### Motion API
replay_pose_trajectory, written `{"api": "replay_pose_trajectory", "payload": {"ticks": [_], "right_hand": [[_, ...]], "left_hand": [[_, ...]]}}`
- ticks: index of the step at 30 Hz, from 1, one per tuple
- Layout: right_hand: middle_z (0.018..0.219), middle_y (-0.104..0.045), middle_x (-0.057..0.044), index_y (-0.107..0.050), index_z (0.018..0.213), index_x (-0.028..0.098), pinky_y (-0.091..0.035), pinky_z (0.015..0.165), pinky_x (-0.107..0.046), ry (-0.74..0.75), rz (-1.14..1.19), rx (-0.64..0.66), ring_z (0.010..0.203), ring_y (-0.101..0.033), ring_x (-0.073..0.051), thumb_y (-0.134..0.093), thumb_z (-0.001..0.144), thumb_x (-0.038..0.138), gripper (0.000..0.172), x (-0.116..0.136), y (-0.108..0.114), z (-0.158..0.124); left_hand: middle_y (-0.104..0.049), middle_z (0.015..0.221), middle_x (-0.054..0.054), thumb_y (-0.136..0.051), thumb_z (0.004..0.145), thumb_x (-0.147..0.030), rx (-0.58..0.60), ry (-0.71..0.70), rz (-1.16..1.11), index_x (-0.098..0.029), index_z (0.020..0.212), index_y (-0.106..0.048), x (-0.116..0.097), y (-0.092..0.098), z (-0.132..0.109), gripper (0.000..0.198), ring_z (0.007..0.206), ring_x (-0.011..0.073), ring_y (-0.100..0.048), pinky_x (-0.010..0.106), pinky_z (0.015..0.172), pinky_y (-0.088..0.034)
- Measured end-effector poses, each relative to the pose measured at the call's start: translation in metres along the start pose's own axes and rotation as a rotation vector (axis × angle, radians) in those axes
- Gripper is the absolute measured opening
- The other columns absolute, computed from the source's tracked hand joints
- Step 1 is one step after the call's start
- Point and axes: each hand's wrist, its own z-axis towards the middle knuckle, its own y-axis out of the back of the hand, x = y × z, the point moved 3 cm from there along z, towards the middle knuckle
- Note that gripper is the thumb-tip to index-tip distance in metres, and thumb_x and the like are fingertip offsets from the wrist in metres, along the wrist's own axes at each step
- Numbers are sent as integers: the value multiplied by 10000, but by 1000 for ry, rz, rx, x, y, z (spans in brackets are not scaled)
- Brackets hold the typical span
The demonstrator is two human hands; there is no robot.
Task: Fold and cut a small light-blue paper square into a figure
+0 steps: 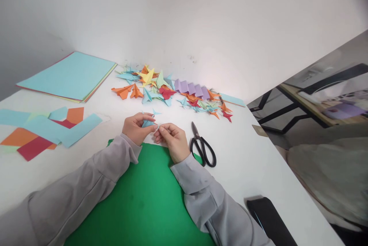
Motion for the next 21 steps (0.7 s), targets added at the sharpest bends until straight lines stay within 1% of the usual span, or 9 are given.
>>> {"api": "replay_pose_trajectory", "payload": {"ticks": [6, 10, 12, 14, 17, 21], "right_hand": [[565, -639, 7, -611, 688, 156, -475, 490, -215, -32, -8, -22, 465, -563, -84, -658, 665, 351, 202, 1, 0, -1], [549, -628, 10, -601, 660, 156, -460, 453, -206, -56, -49, -66, 442, -549, -81, -653, 658, 345, 196, 1, -1, -1], [543, -620, 11, -592, 655, 157, -456, 439, -206, -39, -89, -96, 434, -540, -82, -647, 657, 344, 194, 1, 0, -2], [537, -612, 12, -581, 656, 161, -453, 430, -212, 15, -160, -121, 425, -534, -87, -631, 667, 339, 185, 2, 1, -2], [523, -604, 10, -569, 654, 171, -451, 434, -228, 127, -332, -159, 423, -538, -103, -586, 701, 320, 158, 3, 3, -3], [522, -603, 3, -586, 672, 178, -448, 463, -243, 288, -603, -200, 447, -547, -121, -531, 734, 279, 131, 8, 5, -6]], "left_hand": [[-669, 793, 69, -750, 432, -159, 8, -6, 17, -152, 598, -681, -1, 0, 0, 180, 818, 203, -619, 345, 777, -474], [-671, 808, 69, -744, 437, -161, 13, -23, 21, -158, 596, -681, -1, -1, -1, 171, 814, 201, -619, 339, 760, -480], [-671, 815, 72, -745, 432, -164, 17, -17, 17, -155, 600, -683, -1, -1, -1, 179, 808, 200, -620, 337, 754, -482], [-672, 813, 70, -748, 424, -163, 18, -8, 11, -154, 598, -683, 0, -2, -1, 186, 802, 198, -619, 337, 752, -484], [-673, 799, 65, -757, 403, -151, 25, -3, 7, -157, 585, -682, 0, -3, -2, 197, 796, 198, -618, 336, 744, -488], [-664, 808, 73, -762, 397, -151, 27, 43, -21, -147, 578, -679, -2, -5, -5, 198, 772, 197, -615, 321, 657, -519]]}}
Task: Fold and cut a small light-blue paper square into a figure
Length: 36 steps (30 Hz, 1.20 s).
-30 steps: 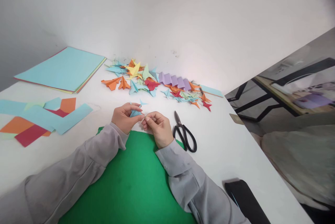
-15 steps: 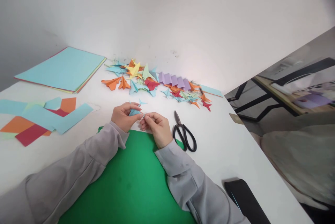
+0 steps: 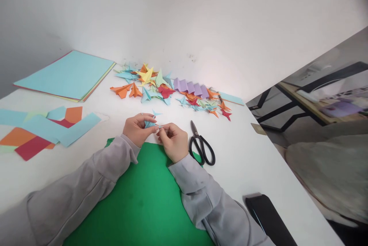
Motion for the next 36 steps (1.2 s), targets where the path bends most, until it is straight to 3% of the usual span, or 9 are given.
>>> {"api": "replay_pose_trajectory", "payload": {"ticks": [5, 9, 14, 22, 28, 33, 36], "right_hand": [[508, -588, 9, -587, 644, 179, -426, 472, -232, 215, -225, -60, 448, -532, -113, -492, 759, 214, 153, 9, 4, -2], [560, -624, -18, -603, 668, 165, -446, 510, -238, 315, -280, -97, 491, -567, -125, -478, 780, 187, 169, 13, 5, -4], [654, -665, -48, -632, 777, 158, -467, 555, -247, 352, -313, -60, 560, -608, -143, -438, 821, 191, 201, 14, 2, -7], [659, -666, -36, -640, 822, 188, -474, 564, -240, 291, -313, 2, 584, -622, -146, -401, 854, 228, 244, 13, 1, -7], [651, -657, -26, -637, 823, 186, -482, 559, -249, 172, -89, 40, 568, -620, -143, -455, 827, 258, 196, 10, 0, -6], [620, -653, -16, -613, 789, 159, -465, 453, -222, -167, 368, -21, 475, -578, -112, -515, 788, 343, 209, -1, -2, 1], [560, -645, -7, -613, 734, 145, -448, 402, -199, -335, 592, 22, 409, -545, -91, -587, 730, 357, 213, -7, -4, 5]], "left_hand": [[-641, 800, 71, -789, 359, -197, -2, 151, -163, -109, 565, -653, -3, -4, -4, 262, 665, 171, -614, 346, 586, -559], [-646, 796, 76, -798, 368, -209, -6, 142, -171, -108, 581, -654, -2, -4, -4, 277, 727, 199, -631, 373, 661, -559], [-669, 830, 85, -775, 444, -209, -14, 77, -99, -128, 637, -669, 4, 0, -1, 234, 812, 204, -627, 337, 706, -541], [-667, 911, 82, -740, 520, -212, 52, 82, -96, -131, 705, -662, 2, -3, -5, 217, 717, 157, -632, 285, 642, -544], [-675, 882, 75, -766, 485, -205, 70, 120, -148, -129, 698, -669, 2, -2, -4, 246, 660, 134, -626, 257, 607, -541], [-676, 841, 57, -809, 404, -203, 59, 213, -337, -116, 679, -662, 11, 1, 2, 323, 597, 124, -625, 302, 624, -557], [-682, 820, 51, -813, 389, -194, 51, 246, -362, -114, 670, -662, 14, 1, 3, 328, 559, 108, -613, 287, 589, -554]]}}
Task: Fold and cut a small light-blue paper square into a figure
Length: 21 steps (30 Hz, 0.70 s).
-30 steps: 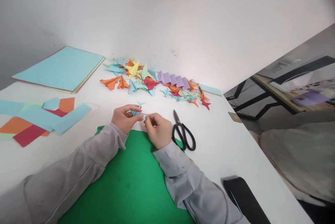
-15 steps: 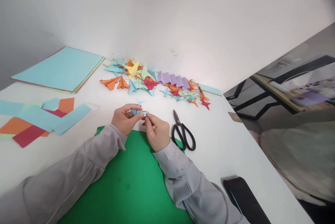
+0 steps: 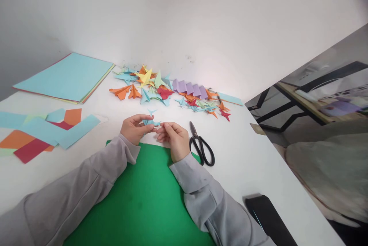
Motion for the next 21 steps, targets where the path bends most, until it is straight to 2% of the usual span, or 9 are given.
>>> {"api": "replay_pose_trajectory", "payload": {"ticks": [5, 13, 21], "right_hand": [[552, -657, -18, -610, 664, 139, -436, 367, -175, -97, 106, 104, 400, -553, -87, -654, 676, 357, 222, -1, -2, 2], [574, -666, -18, -612, 664, 141, -457, 384, -173, -117, 108, 137, 415, -563, -84, -687, 651, 332, 205, -2, -2, 2], [535, -659, -17, -612, 639, 137, -445, 364, -163, -144, 80, 137, 385, -557, -81, -692, 640, 334, 212, -1, -3, 1]], "left_hand": [[-686, 827, 58, -806, 372, -163, -8, -30, 67, -115, 655, -666, -4, -1, 0, 318, 586, 109, -611, 267, 583, -542], [-689, 844, 74, -772, 395, -152, -52, -90, 220, -124, 649, -669, -9, -1, -3, 276, 549, 96, -575, 264, 540, -520], [-670, 832, 82, -742, 405, -136, -53, -142, 252, -119, 605, -658, -14, -5, -6, 218, 727, 169, -623, 268, 587, -526]]}}
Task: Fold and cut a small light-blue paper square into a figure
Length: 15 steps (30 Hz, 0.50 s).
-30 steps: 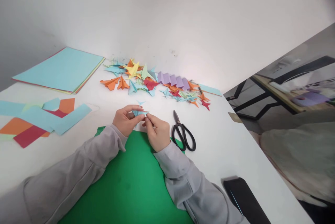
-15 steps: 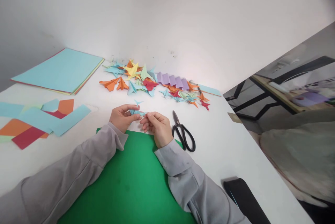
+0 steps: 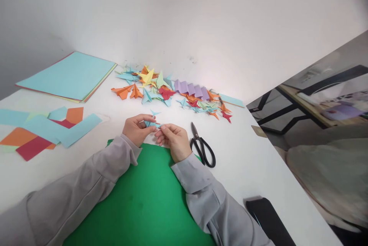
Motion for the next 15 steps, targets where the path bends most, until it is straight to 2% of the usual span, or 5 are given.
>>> {"api": "replay_pose_trajectory", "payload": {"ticks": [7, 15], "right_hand": [[543, -671, -37, -632, 633, 120, -436, 341, -148, -115, -51, 72, 389, -577, -89, -674, 635, 327, 211, 0, -1, 1], [484, -645, -16, -579, 583, 138, -424, 323, -145, -107, -41, 20, 355, -555, -85, -668, 628, 300, 190, 1, 0, 1]], "left_hand": [[-663, 824, 82, -728, 443, -129, 24, -95, 106, -138, 594, -670, -1, 1, 1, 162, 813, 199, -610, 276, 619, -521], [-660, 811, 73, -721, 451, -116, 25, -97, 97, -142, 604, -668, 0, 2, 0, 164, 763, 177, -611, 263, 609, -516]]}}
